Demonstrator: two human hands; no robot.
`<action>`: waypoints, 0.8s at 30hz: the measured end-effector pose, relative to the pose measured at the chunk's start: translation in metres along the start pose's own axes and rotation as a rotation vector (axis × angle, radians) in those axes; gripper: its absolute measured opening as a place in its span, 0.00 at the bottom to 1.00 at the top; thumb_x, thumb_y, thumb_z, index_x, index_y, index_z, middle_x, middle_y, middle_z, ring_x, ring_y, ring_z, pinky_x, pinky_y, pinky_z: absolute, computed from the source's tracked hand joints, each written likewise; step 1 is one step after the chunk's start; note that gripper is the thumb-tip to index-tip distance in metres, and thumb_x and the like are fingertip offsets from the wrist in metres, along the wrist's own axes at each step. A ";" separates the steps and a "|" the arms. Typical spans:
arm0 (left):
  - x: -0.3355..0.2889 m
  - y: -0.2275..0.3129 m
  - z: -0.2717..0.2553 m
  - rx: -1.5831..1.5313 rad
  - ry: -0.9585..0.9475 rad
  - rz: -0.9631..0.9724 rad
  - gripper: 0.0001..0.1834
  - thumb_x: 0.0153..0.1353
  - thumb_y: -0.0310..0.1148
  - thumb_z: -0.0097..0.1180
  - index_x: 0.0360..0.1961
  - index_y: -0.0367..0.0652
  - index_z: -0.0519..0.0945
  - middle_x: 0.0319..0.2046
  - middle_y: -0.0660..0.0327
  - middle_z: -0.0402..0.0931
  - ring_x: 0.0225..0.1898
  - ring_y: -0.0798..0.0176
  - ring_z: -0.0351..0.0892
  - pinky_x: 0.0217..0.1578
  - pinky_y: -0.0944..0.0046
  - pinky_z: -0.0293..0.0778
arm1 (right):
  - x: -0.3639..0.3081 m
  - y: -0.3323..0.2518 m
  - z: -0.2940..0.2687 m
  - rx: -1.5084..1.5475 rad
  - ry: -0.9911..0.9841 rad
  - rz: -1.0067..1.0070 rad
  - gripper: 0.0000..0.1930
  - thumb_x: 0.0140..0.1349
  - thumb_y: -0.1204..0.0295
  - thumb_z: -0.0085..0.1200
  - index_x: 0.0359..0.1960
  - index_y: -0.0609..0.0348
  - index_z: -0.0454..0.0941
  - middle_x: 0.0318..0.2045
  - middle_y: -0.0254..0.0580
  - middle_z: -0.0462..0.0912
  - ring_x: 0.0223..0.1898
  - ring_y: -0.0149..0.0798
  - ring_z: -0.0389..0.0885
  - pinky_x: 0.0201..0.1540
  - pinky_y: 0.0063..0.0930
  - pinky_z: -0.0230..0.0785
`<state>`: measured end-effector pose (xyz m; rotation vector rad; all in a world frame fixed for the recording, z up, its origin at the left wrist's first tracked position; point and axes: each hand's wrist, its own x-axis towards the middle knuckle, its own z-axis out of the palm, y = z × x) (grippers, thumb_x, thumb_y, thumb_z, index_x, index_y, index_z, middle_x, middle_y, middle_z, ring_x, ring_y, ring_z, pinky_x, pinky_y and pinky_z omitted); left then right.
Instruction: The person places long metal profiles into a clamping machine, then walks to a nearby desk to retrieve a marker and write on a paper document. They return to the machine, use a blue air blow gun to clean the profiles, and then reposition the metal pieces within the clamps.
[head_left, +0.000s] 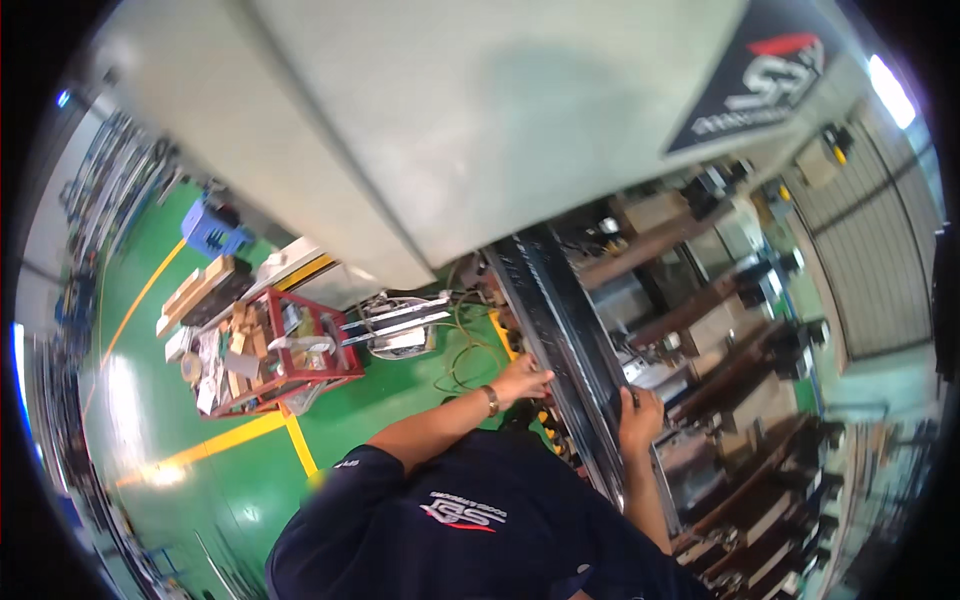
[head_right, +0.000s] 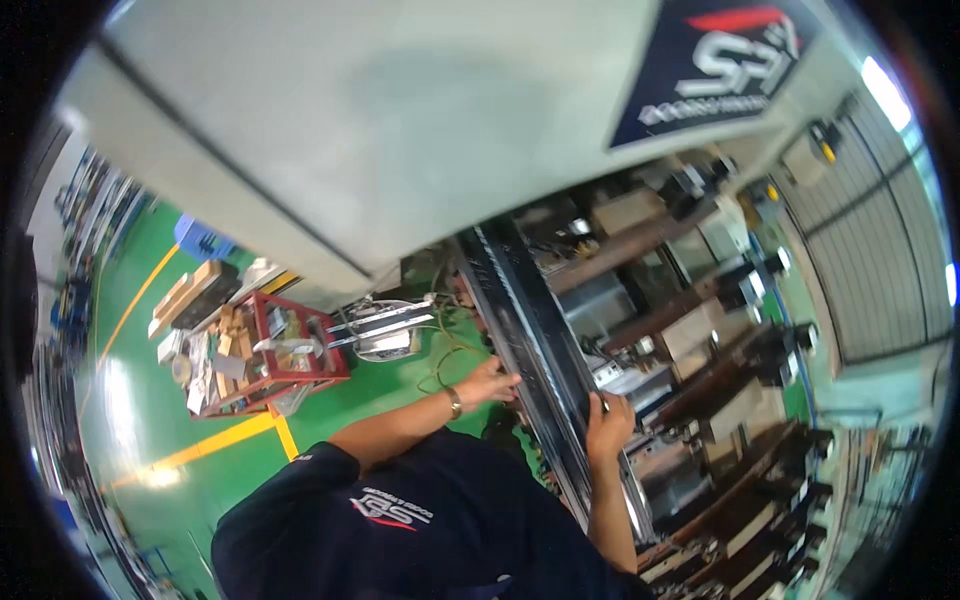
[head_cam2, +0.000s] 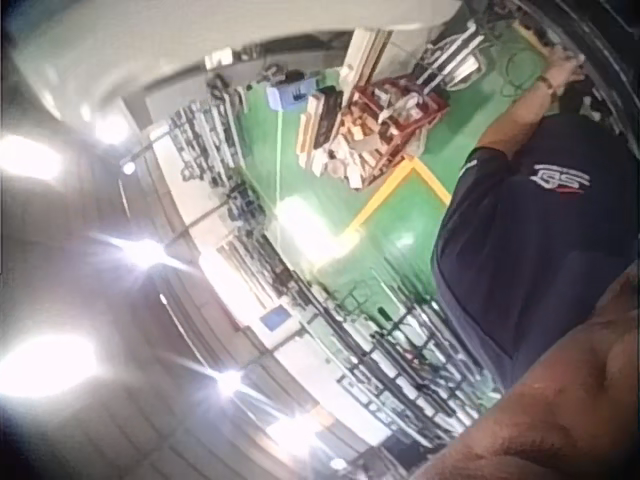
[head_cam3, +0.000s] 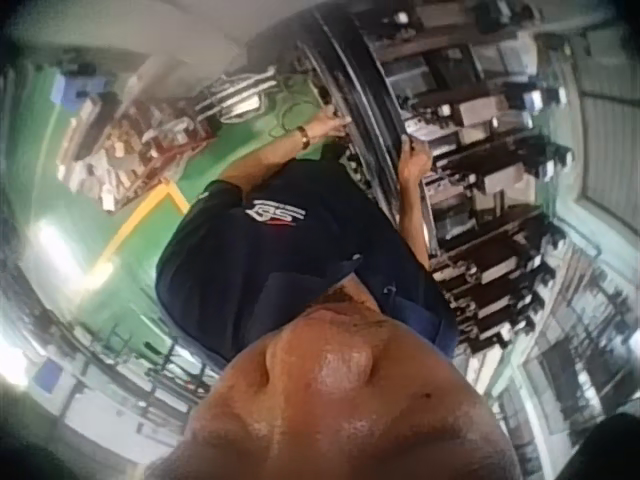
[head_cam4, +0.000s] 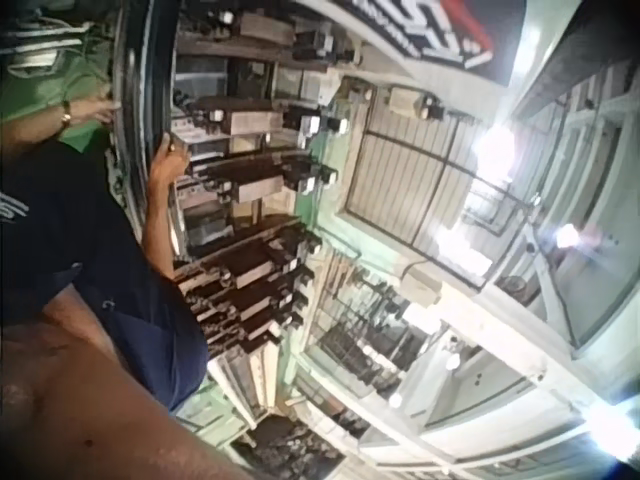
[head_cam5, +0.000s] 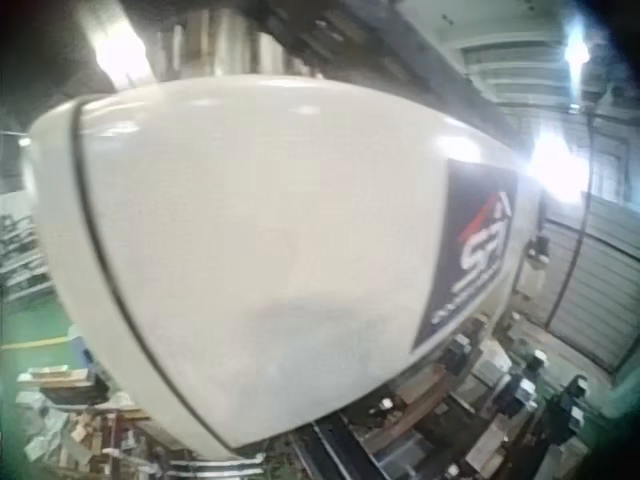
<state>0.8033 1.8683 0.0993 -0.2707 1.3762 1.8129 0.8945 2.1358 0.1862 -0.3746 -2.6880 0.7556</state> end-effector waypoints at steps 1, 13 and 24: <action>-0.001 0.004 -0.003 0.023 -0.033 -0.054 0.30 0.66 0.43 0.67 0.61 0.41 0.67 0.50 0.56 0.80 0.47 0.58 0.85 0.49 0.54 0.83 | -0.002 0.003 0.003 0.014 -0.011 0.017 0.14 0.65 0.64 0.62 0.39 0.65 0.85 0.37 0.53 0.84 0.42 0.59 0.80 0.48 0.50 0.70; 0.011 0.110 -0.369 0.363 0.968 0.415 0.19 0.59 0.43 0.67 0.43 0.38 0.84 0.37 0.48 0.86 0.38 0.45 0.87 0.42 0.52 0.82 | -0.064 -0.084 0.027 -0.339 0.336 0.019 0.15 0.70 0.71 0.57 0.55 0.65 0.78 0.50 0.55 0.79 0.52 0.58 0.76 0.55 0.52 0.67; 0.044 0.228 -0.651 0.722 1.088 0.022 0.38 0.55 0.57 0.68 0.56 0.38 0.74 0.50 0.40 0.81 0.54 0.39 0.82 0.54 0.46 0.78 | -0.214 -0.290 0.137 -0.147 -0.332 0.284 0.14 0.56 0.78 0.62 0.45 0.61 0.79 0.47 0.51 0.79 0.53 0.56 0.75 0.59 0.50 0.64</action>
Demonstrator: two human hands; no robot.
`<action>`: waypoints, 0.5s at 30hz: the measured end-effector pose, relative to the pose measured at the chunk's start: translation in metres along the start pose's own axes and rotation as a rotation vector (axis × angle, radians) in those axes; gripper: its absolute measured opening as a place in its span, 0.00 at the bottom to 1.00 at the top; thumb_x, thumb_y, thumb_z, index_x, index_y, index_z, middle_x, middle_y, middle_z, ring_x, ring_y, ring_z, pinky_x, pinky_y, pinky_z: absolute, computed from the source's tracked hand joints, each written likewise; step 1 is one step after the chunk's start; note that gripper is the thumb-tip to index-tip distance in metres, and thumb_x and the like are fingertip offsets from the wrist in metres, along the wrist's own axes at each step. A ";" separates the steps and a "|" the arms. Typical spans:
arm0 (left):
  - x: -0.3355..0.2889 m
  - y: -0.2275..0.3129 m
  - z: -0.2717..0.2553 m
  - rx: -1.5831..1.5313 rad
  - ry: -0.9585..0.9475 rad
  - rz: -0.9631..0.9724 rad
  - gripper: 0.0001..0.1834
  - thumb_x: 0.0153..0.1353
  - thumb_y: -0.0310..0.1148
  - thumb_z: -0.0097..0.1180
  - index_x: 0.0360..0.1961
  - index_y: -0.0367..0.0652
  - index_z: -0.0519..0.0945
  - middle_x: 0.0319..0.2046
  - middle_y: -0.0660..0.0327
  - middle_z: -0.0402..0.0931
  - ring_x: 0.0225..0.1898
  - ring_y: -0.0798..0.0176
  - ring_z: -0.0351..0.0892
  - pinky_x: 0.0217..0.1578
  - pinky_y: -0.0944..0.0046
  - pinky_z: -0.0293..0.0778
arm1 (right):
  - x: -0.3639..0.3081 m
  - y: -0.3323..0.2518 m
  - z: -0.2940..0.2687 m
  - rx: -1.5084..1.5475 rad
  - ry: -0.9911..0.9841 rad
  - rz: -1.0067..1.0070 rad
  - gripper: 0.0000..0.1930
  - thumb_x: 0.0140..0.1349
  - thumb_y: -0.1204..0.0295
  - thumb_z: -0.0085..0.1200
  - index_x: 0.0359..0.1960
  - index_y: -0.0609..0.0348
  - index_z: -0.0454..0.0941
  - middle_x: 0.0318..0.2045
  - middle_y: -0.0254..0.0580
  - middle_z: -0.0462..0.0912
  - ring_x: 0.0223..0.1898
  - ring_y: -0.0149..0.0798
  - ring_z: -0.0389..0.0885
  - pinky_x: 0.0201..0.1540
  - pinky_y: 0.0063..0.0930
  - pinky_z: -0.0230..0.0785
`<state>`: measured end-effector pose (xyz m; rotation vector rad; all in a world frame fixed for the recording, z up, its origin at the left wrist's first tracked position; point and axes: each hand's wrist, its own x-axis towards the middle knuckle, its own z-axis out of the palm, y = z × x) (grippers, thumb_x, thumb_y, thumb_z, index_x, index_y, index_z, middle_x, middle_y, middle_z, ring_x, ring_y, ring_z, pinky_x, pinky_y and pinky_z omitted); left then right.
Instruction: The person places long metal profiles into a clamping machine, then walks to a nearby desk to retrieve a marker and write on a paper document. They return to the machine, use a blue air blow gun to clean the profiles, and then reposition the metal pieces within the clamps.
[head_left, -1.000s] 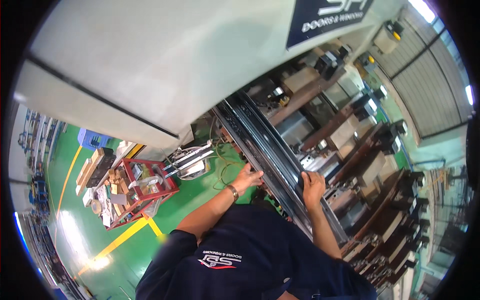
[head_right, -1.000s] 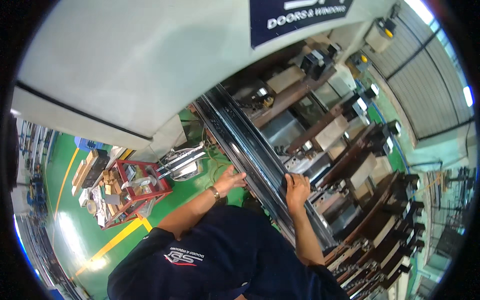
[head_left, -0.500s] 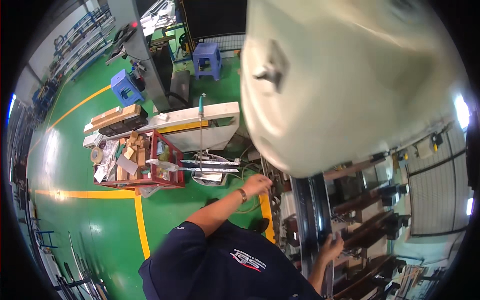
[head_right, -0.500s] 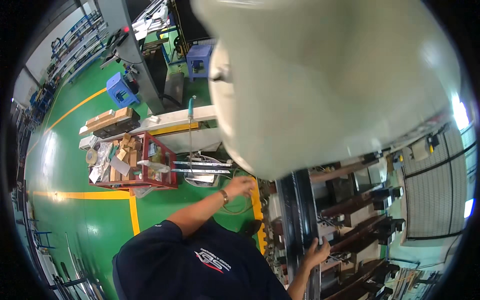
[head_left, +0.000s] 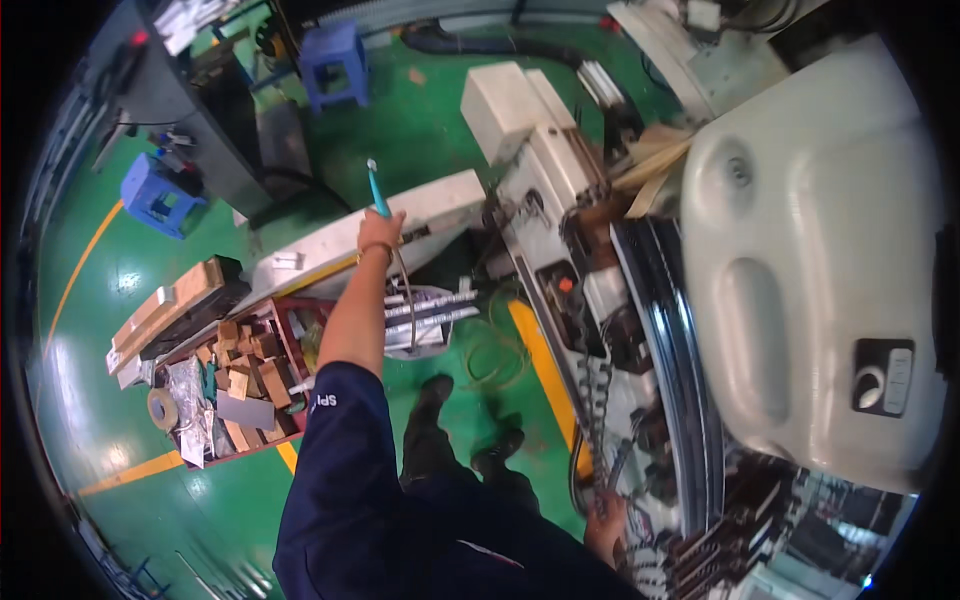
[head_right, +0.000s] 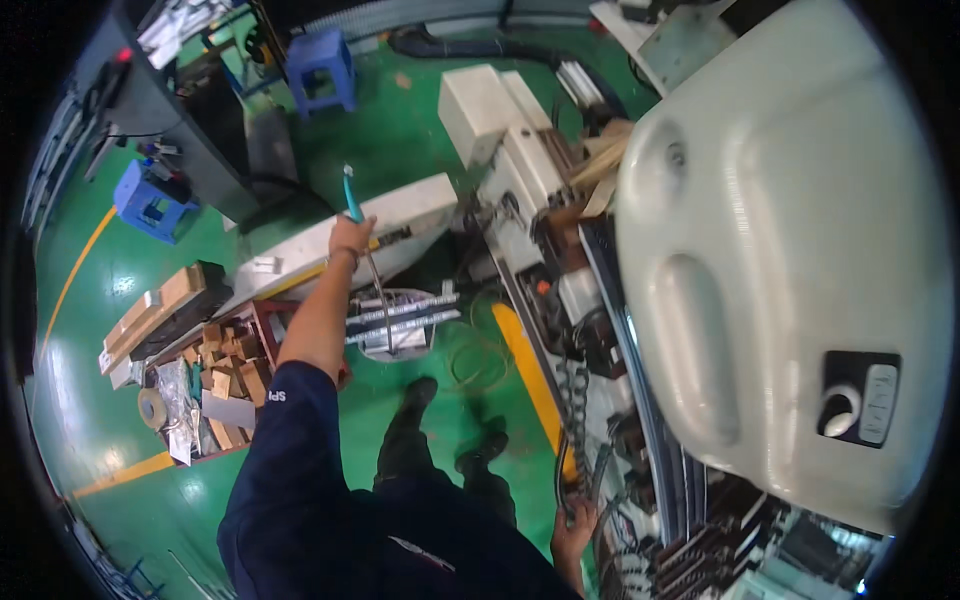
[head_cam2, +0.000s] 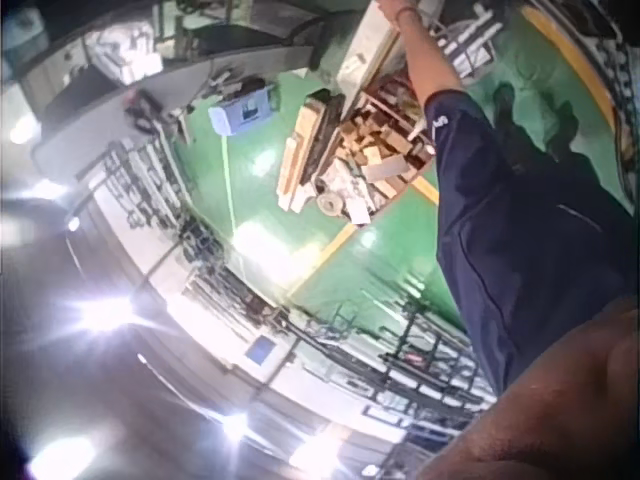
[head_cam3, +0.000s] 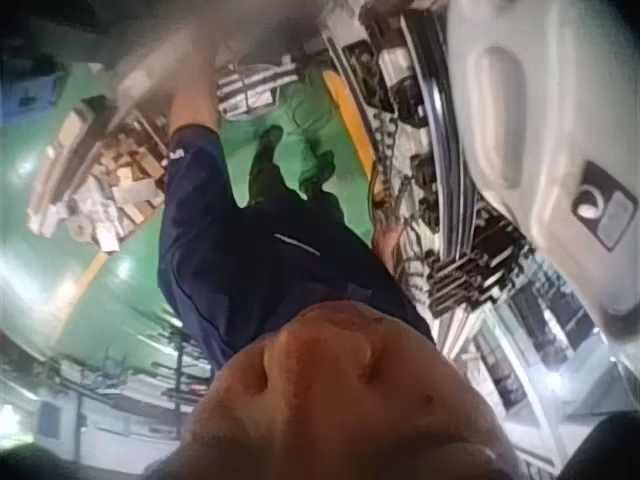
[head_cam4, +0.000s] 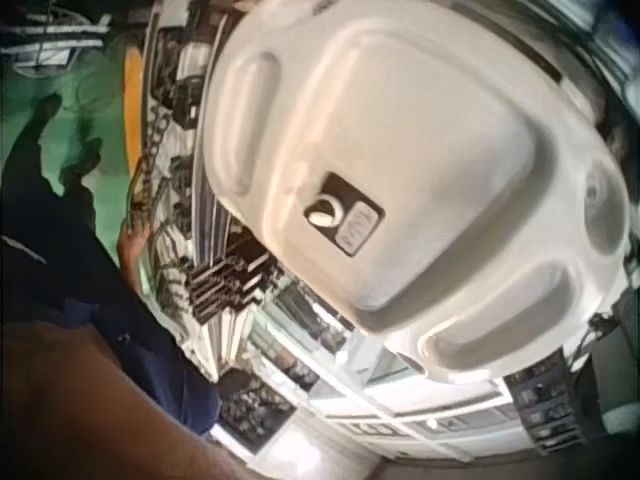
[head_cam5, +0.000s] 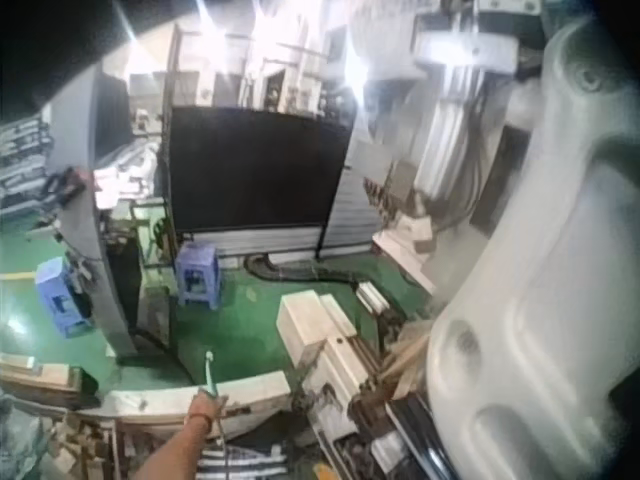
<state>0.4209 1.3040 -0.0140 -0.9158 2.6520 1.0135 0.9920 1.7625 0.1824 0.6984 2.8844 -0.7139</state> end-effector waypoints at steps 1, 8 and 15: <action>0.001 0.003 -0.001 0.036 -0.032 -0.001 0.37 0.55 0.55 0.68 0.55 0.37 0.74 0.50 0.40 0.82 0.53 0.39 0.82 0.54 0.46 0.78 | -0.014 -0.003 0.006 -0.030 0.005 -0.002 0.14 0.56 0.78 0.62 0.45 0.61 0.79 0.47 0.51 0.79 0.53 0.56 0.76 0.59 0.50 0.65; 0.060 -0.008 0.007 0.036 0.079 0.007 0.30 0.54 0.49 0.67 0.47 0.33 0.77 0.45 0.39 0.84 0.49 0.38 0.85 0.53 0.45 0.80 | -0.051 0.004 0.008 -0.090 -0.004 0.104 0.16 0.56 0.77 0.64 0.47 0.57 0.79 0.47 0.50 0.80 0.50 0.56 0.78 0.54 0.50 0.70; -0.011 -0.008 0.014 -0.832 0.137 0.172 0.23 0.60 0.40 0.64 0.45 0.34 0.71 0.33 0.55 0.78 0.33 0.60 0.78 0.36 0.59 0.75 | -0.100 -0.008 0.013 0.007 0.057 0.342 0.15 0.60 0.73 0.63 0.50 0.56 0.82 0.45 0.45 0.81 0.43 0.44 0.80 0.46 0.35 0.74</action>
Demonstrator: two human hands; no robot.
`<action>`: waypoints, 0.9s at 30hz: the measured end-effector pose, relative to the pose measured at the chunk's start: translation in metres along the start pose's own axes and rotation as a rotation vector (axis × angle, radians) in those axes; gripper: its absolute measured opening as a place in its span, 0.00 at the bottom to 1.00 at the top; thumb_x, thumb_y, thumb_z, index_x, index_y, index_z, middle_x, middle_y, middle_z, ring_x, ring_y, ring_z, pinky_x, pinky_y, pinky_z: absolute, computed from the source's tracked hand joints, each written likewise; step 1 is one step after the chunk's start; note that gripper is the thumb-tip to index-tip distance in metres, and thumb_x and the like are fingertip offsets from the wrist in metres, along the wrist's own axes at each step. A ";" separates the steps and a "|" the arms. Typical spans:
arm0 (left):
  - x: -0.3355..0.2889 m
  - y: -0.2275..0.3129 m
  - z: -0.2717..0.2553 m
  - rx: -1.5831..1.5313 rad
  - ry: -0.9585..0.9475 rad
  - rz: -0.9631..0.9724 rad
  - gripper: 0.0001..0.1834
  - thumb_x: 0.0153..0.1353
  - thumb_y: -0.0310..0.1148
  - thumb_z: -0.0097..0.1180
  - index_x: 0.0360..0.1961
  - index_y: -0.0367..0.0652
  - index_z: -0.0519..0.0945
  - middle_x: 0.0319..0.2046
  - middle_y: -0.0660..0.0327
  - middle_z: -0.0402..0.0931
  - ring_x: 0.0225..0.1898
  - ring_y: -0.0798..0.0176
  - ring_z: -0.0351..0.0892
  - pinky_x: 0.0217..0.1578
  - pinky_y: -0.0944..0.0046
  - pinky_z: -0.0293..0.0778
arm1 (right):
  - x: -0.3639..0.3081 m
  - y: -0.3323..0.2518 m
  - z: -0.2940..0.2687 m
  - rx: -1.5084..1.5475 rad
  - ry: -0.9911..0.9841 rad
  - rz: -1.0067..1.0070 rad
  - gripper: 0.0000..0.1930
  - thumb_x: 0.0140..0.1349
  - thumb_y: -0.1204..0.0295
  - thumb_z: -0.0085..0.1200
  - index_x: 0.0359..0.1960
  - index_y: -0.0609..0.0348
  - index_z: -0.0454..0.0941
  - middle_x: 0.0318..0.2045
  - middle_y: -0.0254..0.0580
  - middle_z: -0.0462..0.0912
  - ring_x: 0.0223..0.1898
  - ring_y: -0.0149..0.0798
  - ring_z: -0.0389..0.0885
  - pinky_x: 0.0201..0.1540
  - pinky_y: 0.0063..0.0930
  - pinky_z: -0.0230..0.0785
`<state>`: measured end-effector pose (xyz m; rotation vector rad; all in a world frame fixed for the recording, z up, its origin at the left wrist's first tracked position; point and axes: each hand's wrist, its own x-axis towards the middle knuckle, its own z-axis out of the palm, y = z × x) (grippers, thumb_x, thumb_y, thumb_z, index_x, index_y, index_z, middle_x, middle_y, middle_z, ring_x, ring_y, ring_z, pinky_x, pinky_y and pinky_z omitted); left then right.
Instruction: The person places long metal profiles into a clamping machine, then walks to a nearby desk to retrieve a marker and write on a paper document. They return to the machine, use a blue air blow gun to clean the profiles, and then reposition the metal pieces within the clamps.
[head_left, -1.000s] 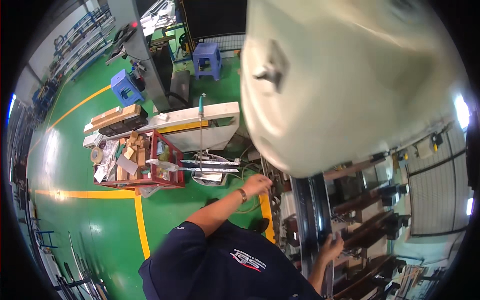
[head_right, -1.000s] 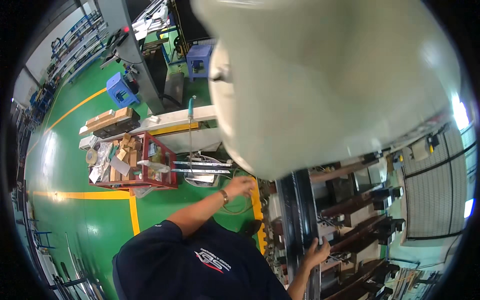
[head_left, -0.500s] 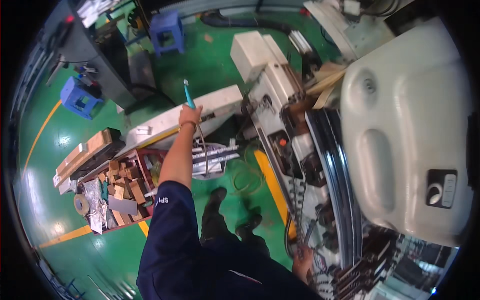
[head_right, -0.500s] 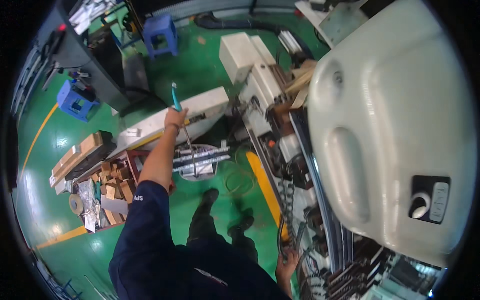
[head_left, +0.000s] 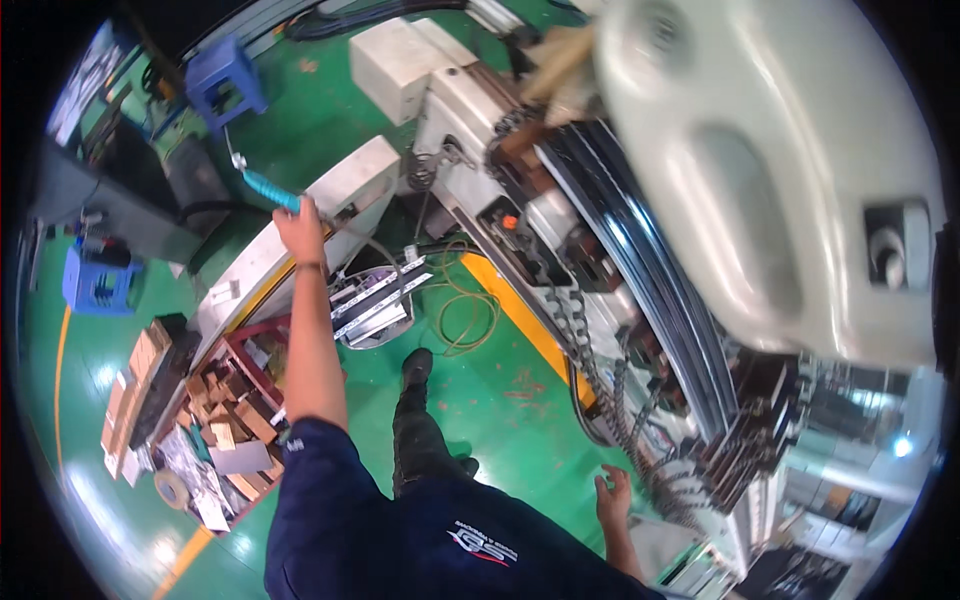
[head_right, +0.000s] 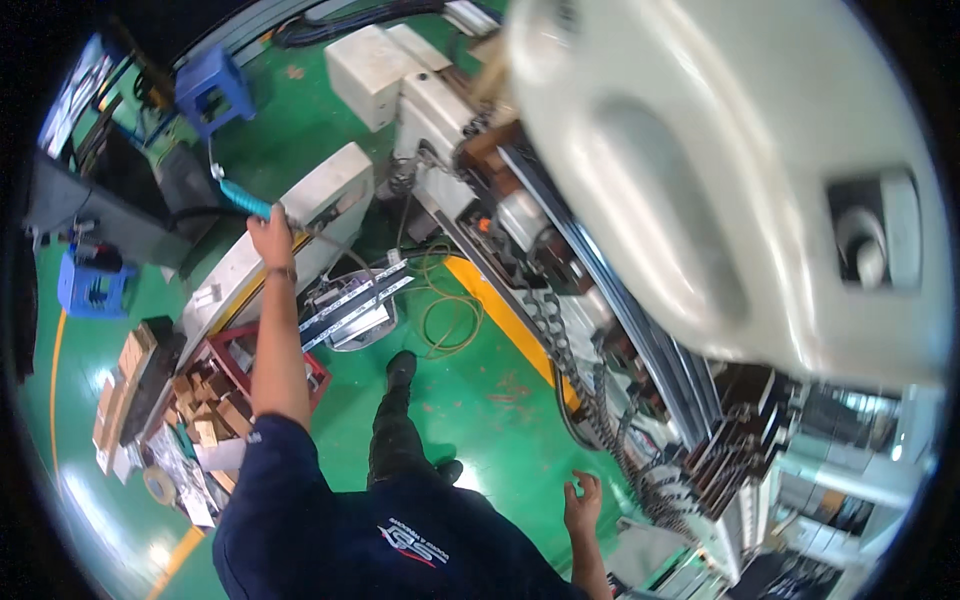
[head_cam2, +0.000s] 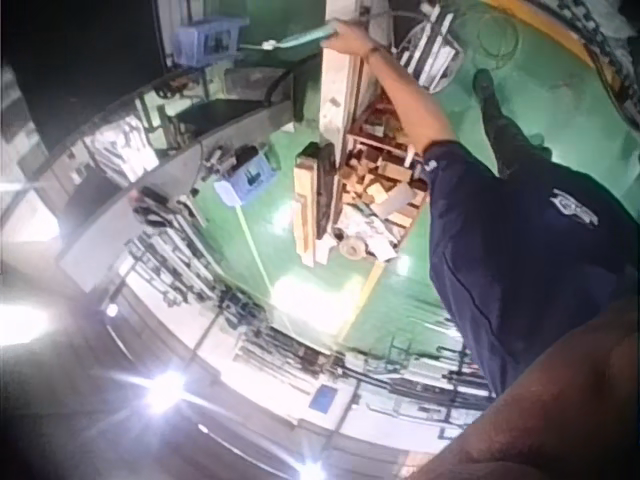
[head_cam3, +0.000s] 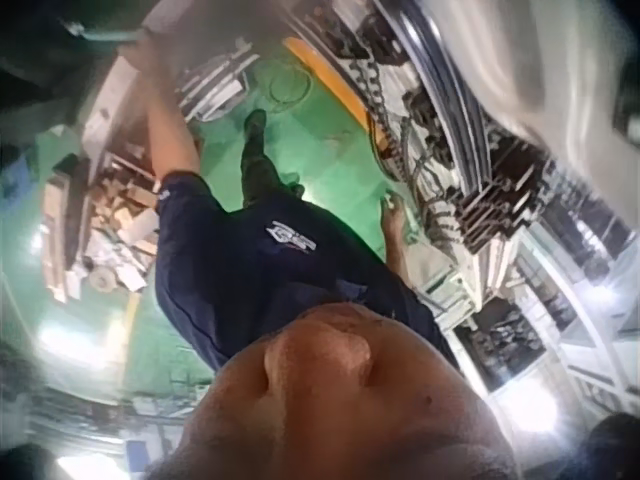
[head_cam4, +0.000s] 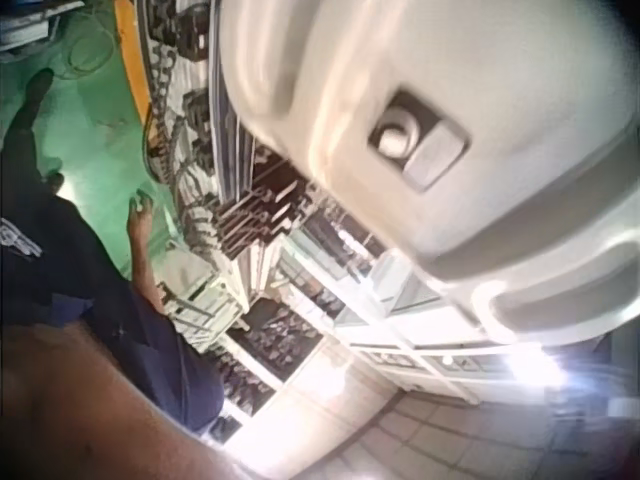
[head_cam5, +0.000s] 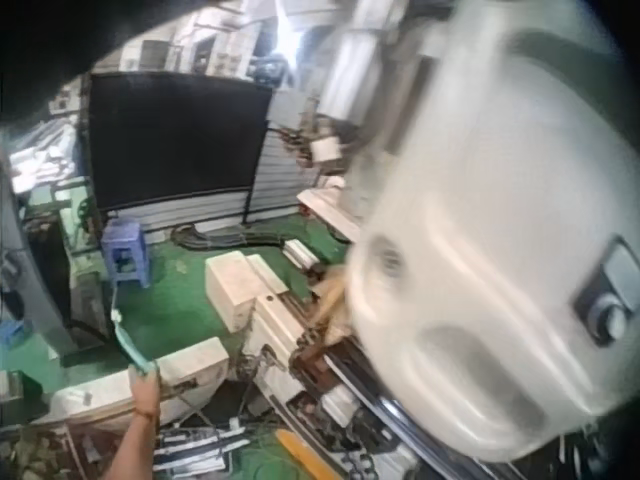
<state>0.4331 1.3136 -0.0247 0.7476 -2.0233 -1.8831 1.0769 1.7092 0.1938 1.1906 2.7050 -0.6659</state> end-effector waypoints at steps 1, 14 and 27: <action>-0.049 0.009 0.002 -0.205 -0.102 -0.018 0.19 0.63 0.37 0.63 0.45 0.36 0.70 0.31 0.62 0.75 0.30 0.68 0.74 0.33 0.63 0.72 | -0.006 -0.008 0.002 0.032 0.006 0.034 0.16 0.61 0.72 0.63 0.51 0.56 0.82 0.45 0.44 0.81 0.44 0.44 0.81 0.46 0.35 0.74; -0.655 0.087 -0.206 -0.272 -1.354 -0.104 0.10 0.64 0.26 0.64 0.41 0.34 0.76 0.29 0.62 0.80 0.32 0.68 0.81 0.32 0.63 0.78 | -0.099 -0.043 -0.042 0.372 -0.099 -0.612 0.36 0.73 0.55 0.50 0.75 0.61 0.55 0.67 0.62 0.70 0.65 0.60 0.71 0.69 0.46 0.61; -0.733 0.123 -0.256 0.593 -2.027 0.323 0.35 0.61 0.58 0.65 0.58 0.39 0.77 0.44 0.53 0.86 0.44 0.51 0.86 0.46 0.53 0.79 | -0.168 0.080 -0.109 0.735 0.251 -0.065 0.27 0.76 0.51 0.44 0.59 0.62 0.76 0.21 0.44 0.79 0.23 0.40 0.82 0.28 0.34 0.72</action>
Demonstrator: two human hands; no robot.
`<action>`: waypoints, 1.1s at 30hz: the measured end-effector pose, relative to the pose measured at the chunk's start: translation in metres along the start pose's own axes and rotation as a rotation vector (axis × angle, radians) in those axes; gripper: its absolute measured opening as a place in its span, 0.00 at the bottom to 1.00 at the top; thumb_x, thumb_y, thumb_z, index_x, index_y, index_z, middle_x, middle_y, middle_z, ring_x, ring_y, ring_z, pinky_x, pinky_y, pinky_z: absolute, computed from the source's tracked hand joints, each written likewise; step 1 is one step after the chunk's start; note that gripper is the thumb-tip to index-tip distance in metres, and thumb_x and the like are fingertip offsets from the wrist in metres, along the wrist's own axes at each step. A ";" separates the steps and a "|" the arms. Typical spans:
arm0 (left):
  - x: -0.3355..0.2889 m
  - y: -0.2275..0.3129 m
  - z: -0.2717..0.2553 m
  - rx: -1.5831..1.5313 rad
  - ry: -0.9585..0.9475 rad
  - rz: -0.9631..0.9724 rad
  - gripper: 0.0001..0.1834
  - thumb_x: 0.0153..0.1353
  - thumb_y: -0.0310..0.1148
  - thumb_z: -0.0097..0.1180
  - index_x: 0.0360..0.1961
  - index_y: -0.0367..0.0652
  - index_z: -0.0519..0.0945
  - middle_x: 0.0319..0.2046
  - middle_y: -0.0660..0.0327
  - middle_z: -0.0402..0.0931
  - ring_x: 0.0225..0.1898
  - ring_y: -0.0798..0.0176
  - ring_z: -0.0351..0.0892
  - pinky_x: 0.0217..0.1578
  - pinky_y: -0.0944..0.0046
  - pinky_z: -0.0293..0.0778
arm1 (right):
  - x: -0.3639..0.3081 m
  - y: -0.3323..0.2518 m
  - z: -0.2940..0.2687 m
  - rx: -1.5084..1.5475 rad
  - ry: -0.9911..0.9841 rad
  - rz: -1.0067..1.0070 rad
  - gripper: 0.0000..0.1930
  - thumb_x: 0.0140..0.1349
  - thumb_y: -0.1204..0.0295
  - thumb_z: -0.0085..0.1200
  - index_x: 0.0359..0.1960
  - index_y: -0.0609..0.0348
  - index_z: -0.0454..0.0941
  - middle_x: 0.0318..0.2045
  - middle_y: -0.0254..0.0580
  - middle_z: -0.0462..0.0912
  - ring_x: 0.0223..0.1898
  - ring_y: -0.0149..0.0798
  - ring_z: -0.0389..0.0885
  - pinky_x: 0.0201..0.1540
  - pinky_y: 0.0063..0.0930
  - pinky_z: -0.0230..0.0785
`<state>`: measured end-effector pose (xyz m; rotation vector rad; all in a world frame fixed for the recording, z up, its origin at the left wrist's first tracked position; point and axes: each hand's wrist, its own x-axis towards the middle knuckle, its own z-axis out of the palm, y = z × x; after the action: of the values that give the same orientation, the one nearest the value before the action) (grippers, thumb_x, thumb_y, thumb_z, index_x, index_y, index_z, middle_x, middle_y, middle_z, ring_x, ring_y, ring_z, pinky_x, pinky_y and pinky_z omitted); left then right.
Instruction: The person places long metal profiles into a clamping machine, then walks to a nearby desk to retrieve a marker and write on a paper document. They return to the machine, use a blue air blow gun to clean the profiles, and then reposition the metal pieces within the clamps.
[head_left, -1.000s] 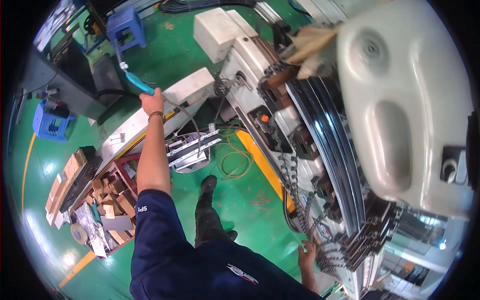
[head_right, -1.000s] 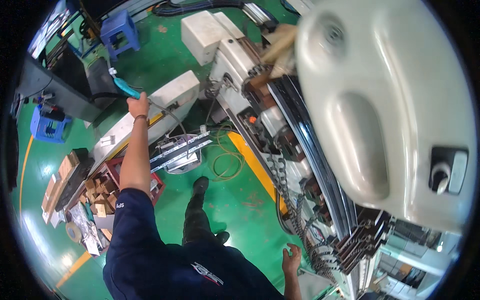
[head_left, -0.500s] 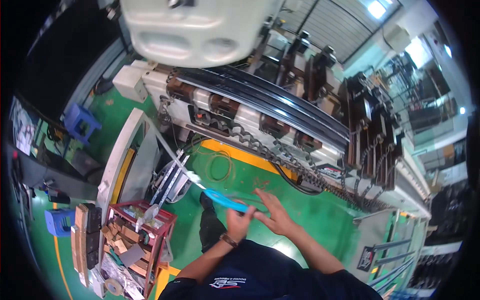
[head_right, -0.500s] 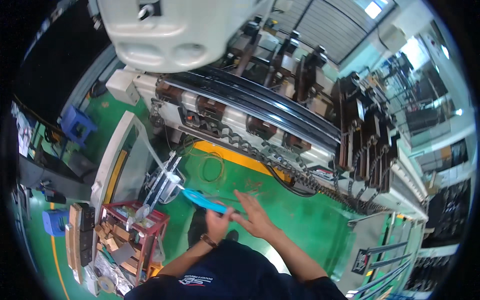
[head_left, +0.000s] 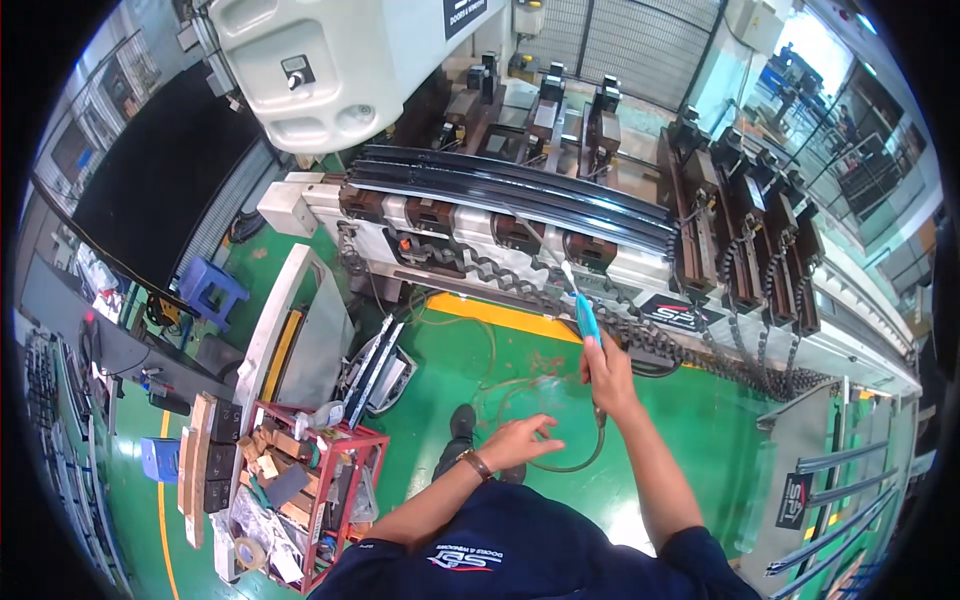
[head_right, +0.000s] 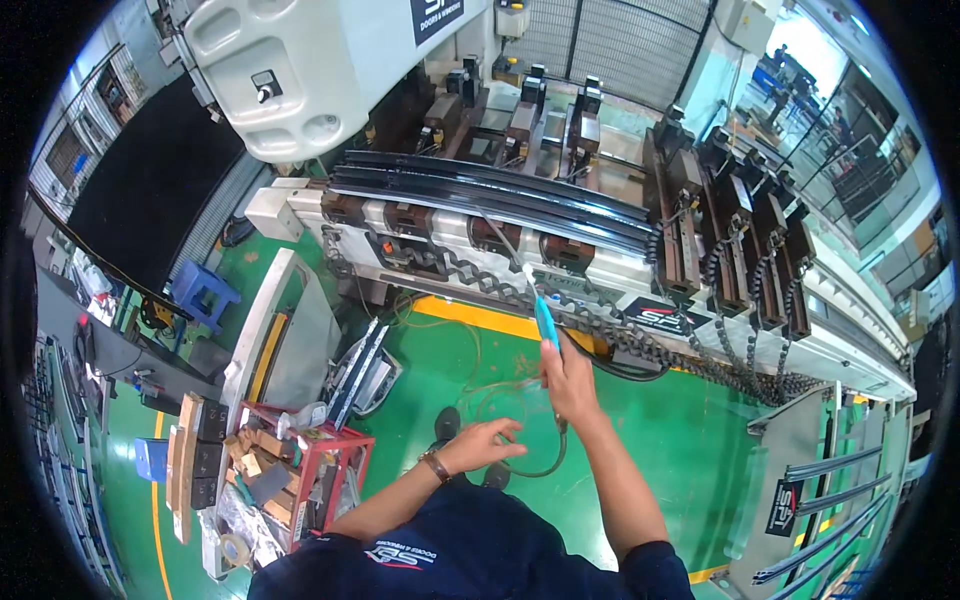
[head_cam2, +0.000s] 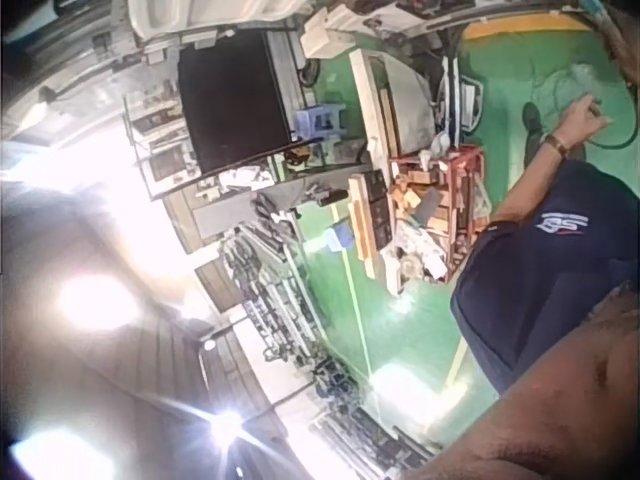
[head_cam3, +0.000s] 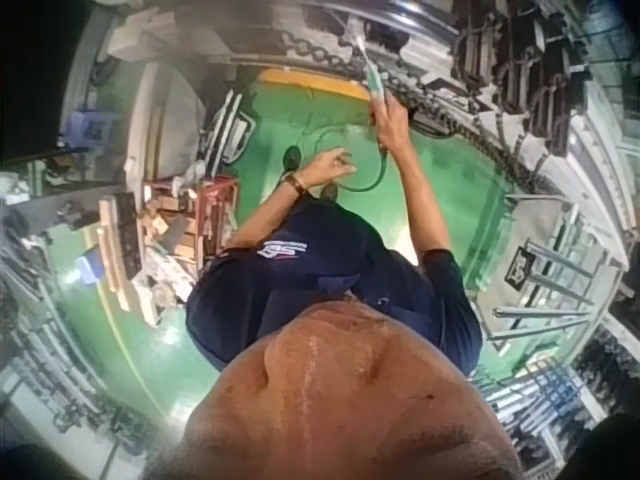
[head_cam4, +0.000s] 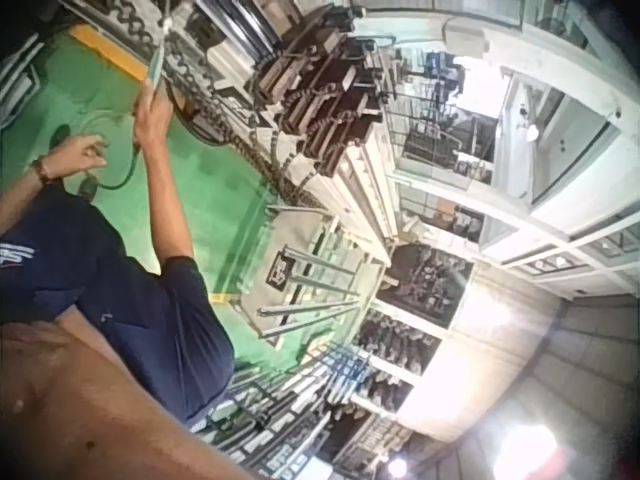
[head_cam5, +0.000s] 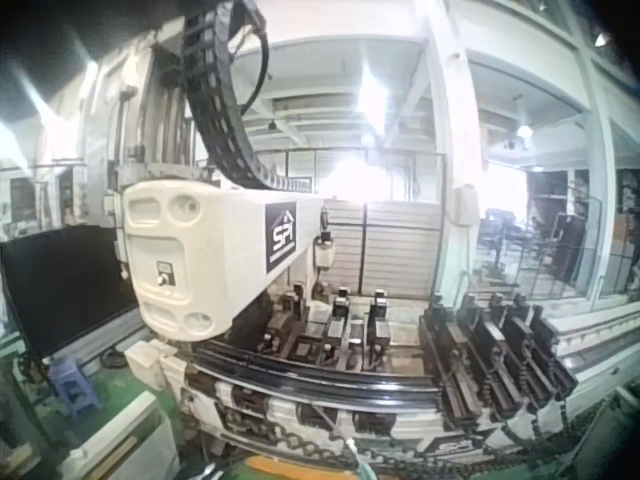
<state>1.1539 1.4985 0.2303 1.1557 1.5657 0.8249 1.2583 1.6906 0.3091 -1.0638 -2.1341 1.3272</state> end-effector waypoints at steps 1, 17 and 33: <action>-0.002 -0.022 0.004 0.169 0.029 -0.011 0.35 0.62 0.58 0.63 0.58 0.39 0.77 0.44 0.52 0.86 0.46 0.49 0.86 0.47 0.51 0.79 | 0.009 -0.001 0.001 0.039 0.000 -0.027 0.27 0.76 0.50 0.44 0.57 0.63 0.77 0.20 0.42 0.79 0.23 0.37 0.81 0.28 0.34 0.72; -0.180 -0.387 -0.035 -0.379 0.512 -0.917 0.24 0.65 0.52 0.61 0.41 0.37 0.84 0.32 0.57 0.84 0.25 0.61 0.82 0.27 0.57 0.77 | 0.133 -0.083 0.126 0.169 -0.132 -0.113 0.25 0.76 0.50 0.43 0.40 0.63 0.77 0.20 0.40 0.78 0.20 0.35 0.79 0.25 0.33 0.72; -0.113 -0.400 -0.146 -0.741 0.657 -0.761 0.32 0.68 0.53 0.60 0.62 0.39 0.74 0.51 0.47 0.82 0.46 0.50 0.85 0.44 0.51 0.80 | 0.222 -0.141 0.163 0.125 -0.073 -0.043 0.25 0.75 0.51 0.44 0.38 0.66 0.76 0.20 0.40 0.78 0.18 0.36 0.78 0.24 0.32 0.72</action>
<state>0.9095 1.2697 -0.0557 -0.2888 1.7664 1.1455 0.9546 1.7340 0.3469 -0.9282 -2.0823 1.4794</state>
